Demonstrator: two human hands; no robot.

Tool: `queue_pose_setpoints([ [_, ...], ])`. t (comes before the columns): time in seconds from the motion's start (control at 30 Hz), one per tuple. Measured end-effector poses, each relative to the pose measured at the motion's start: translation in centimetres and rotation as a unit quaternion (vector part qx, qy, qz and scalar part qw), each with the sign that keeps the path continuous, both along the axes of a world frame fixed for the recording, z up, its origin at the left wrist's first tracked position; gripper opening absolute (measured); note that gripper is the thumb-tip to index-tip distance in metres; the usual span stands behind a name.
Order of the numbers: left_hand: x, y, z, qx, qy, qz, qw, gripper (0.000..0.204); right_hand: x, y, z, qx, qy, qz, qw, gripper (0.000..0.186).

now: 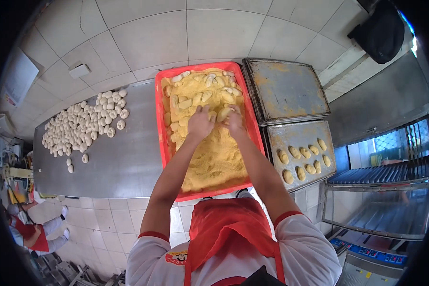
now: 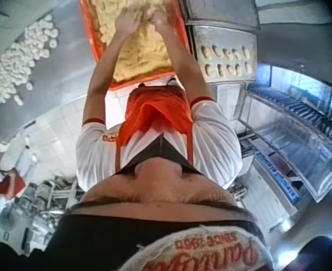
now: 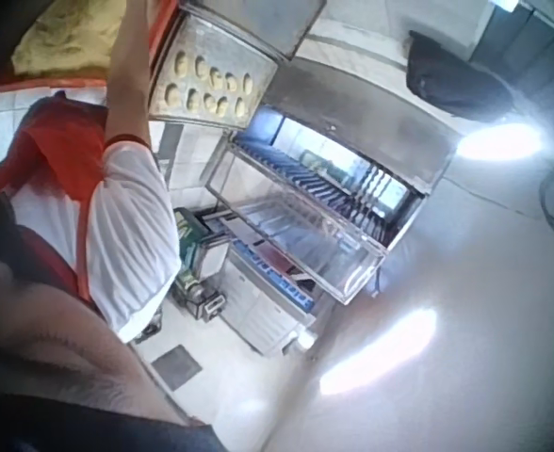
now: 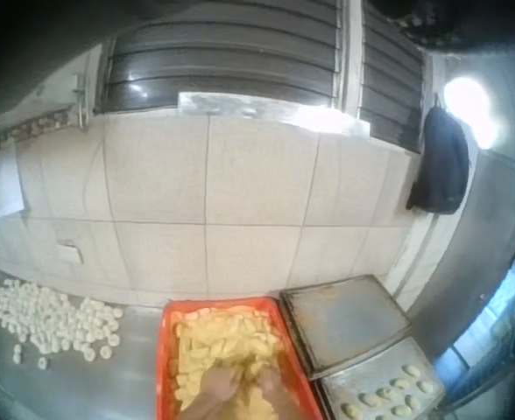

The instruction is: The person places pieces of dough into a tray of yellow cornmeal, coats them by hand, arranges them onto a metal baking tray, and slides the filled tray into a rack inside a commercial oven.

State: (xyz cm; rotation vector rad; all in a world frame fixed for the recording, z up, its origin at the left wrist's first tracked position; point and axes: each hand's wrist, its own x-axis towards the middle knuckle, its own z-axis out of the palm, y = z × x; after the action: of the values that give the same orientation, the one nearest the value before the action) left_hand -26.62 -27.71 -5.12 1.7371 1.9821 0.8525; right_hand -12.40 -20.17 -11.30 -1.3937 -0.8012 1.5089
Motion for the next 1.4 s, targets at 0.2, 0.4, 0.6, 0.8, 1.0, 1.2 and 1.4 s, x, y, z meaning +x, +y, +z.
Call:
queue_pose_setpoints([
  [0.2, -1.5, 1.7, -3.6, -0.042, 0.080, -0.042, 0.995, 0.034, -1.3, 1.1, -1.7, 0.150, -0.519, 0.116, 0.833, 0.035],
  [0.4, -5.3, -6.9, -5.0, -0.071, -0.525, 0.090, 0.843, 0.026, 1.0, 0.2, -0.9, 0.222, -0.511, 0.177, 0.811, 0.038],
  [0.6, -2.6, -6.3, -4.2, -0.112, -0.659, 0.082, 0.739, 0.022, 5.6, 3.3, -1.6, 0.234, -0.598, 0.187, 0.744, 0.042],
  [0.8, 3.0, -4.8, -3.7, -0.108, -0.621, 0.037, 0.776, 0.022, 7.1, -0.3, 5.4, 0.035, -0.075, 0.313, 0.946, 0.041],
  [1.0, 19.6, -1.6, -1.3, -0.173, -0.631, -0.085, 0.752, 0.028, 24.5, -3.9, 8.9, 0.079, -0.048, 0.290, 0.953, 0.048],
  [1.2, 31.7, 2.0, -3.5, -0.022, -0.341, -0.091, 0.936, 0.040, 39.6, 2.6, 6.1, 0.081, -0.261, 0.388, 0.880, 0.049],
  [1.4, 37.9, 4.0, -2.3, 0.000, 0.138, -0.003, 0.990, 0.034, 44.4, 6.7, 3.8, 0.108, -0.397, 0.408, 0.815, 0.053],
])
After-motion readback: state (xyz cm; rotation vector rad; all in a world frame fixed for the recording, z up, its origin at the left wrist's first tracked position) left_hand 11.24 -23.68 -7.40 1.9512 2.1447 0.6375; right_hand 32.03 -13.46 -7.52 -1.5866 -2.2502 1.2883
